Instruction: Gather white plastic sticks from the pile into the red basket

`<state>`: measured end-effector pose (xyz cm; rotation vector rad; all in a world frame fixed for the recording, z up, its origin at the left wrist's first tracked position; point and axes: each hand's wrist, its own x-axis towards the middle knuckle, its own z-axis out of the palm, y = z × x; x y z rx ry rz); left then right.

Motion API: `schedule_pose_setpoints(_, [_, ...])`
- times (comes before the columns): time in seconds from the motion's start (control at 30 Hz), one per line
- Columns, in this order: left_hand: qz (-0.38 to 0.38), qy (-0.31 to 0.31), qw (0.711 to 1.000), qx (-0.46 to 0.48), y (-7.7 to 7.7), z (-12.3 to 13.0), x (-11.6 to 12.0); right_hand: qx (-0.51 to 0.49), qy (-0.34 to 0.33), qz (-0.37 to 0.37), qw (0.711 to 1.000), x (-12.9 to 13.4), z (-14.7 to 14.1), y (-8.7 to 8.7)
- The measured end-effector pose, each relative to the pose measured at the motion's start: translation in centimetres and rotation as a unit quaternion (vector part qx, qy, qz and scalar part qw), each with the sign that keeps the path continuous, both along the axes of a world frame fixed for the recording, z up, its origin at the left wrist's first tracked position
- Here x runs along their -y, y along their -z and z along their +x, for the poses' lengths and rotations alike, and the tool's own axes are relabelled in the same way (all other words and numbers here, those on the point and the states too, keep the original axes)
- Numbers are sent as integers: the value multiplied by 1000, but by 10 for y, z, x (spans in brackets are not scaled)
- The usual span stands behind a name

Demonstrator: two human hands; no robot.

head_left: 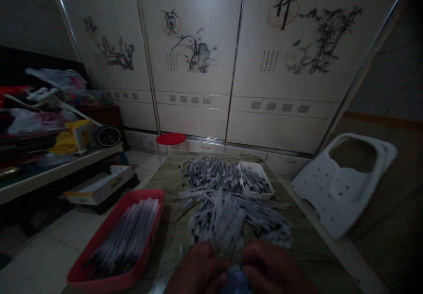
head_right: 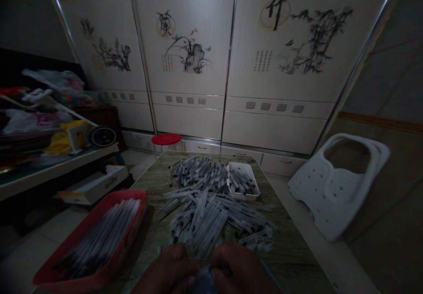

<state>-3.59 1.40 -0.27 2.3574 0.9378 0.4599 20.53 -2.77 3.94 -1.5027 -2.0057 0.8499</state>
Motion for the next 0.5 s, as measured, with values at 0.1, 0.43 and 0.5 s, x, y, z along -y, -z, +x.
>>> schedule_pose_setpoints(0.1, [-26, -8, 999, -26, -6, 1, 1, -31, -12, -23, 999, -1, 1, 1])
schedule_pose_setpoints(0.43, [3, -16, 999, -50, 2, 5, 0, 5, -17, -8, 1000, -2, -1, 9])
schedule_pose_setpoints(0.5, [16, -15, 998, -57, 2, 6, 0, 9, -6, 4, 1000, 0, -3, 11])
